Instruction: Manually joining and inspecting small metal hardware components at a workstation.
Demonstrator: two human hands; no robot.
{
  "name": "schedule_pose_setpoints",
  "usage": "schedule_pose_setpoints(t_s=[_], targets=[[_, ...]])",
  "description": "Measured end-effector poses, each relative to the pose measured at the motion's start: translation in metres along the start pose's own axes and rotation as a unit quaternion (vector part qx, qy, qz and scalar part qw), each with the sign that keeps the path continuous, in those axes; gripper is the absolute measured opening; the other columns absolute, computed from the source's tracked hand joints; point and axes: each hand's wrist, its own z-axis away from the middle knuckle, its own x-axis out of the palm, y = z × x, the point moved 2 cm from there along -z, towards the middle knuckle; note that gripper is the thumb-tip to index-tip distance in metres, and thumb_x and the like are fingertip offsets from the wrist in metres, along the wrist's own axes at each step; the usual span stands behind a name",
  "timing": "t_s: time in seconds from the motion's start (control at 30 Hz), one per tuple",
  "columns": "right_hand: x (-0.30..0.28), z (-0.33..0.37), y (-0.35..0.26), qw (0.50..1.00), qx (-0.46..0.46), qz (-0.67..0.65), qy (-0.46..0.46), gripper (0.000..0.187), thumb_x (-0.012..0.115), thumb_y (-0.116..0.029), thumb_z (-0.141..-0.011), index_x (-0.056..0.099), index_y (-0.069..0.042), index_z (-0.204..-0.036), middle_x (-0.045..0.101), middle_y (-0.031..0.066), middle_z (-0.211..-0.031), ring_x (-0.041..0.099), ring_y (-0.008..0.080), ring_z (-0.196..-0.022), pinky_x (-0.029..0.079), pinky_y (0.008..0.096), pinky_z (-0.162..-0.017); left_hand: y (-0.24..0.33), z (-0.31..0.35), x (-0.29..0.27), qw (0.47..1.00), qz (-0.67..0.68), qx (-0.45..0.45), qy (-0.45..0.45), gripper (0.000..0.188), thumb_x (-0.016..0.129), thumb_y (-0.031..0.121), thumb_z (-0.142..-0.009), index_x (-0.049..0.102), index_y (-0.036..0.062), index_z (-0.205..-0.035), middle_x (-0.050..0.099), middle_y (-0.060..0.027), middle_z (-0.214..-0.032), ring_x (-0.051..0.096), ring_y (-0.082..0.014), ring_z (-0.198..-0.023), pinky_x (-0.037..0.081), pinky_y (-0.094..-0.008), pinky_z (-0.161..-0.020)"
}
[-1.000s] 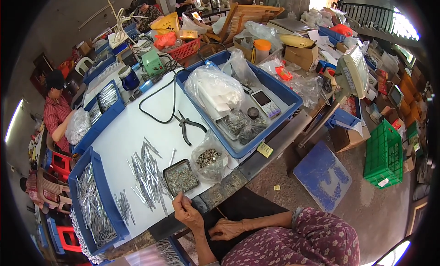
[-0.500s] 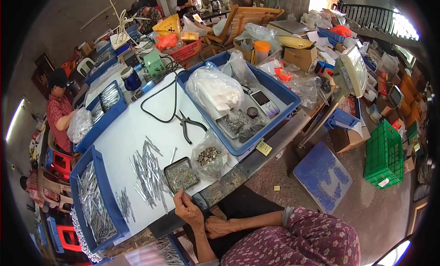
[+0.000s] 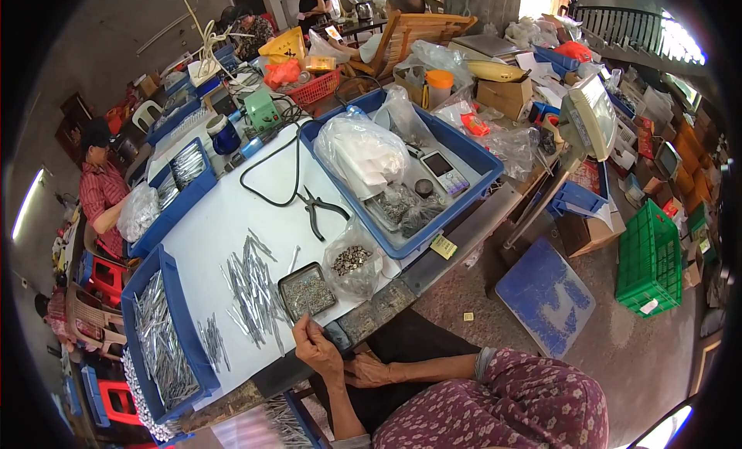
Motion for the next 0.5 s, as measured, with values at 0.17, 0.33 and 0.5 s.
schedule_pose_setpoints(t_s=[0.17, 0.33, 0.5], targets=[[0.003, -0.002, 0.010, 0.994, 0.078, -0.076, 0.019, 0.028, 0.051, -0.026, -0.082, 0.056, -0.003, -0.097, 0.058, 0.0230, -0.079, 0.058, 0.0375, -0.073, 0.044, 0.0423, -0.061, 0.000, 0.001, 0.000, 1.000, -0.005, 0.006, -0.005, 0.014, 0.047, 0.005, -0.088, 0.054, -0.0026, -0.097, 0.048, -0.0036, -0.064, 0.042, -0.0094, -0.055, 0.036, -0.0219, -0.050], [0.018, -0.001, 0.036, 0.975, 0.174, -0.133, -0.033, 0.027, 0.048, -0.024, -0.083, 0.057, -0.003, -0.097, 0.059, 0.0210, -0.083, 0.057, 0.0366, -0.077, 0.044, 0.0405, -0.065, 0.003, 0.000, 0.002, 1.000, -0.010, -0.012, -0.017, 0.012, 0.045, 0.006, -0.089, 0.053, -0.0025, -0.094, 0.045, -0.0017, -0.066, 0.040, -0.0082, -0.059, 0.034, -0.0199, -0.054], [0.028, 0.003, 0.049, 0.979, 0.167, -0.115, -0.025, 0.025, 0.046, -0.019, -0.081, 0.057, -0.001, -0.095, 0.058, 0.0231, -0.082, 0.059, 0.0333, -0.077, 0.043, 0.0416, -0.065, 0.001, 0.000, 0.002, 1.000, -0.014, -0.003, -0.018, 0.012, 0.046, 0.006, -0.089, 0.053, -0.0024, -0.094, 0.045, -0.0017, -0.065, 0.040, -0.0080, -0.058, 0.034, -0.0199, -0.054]])
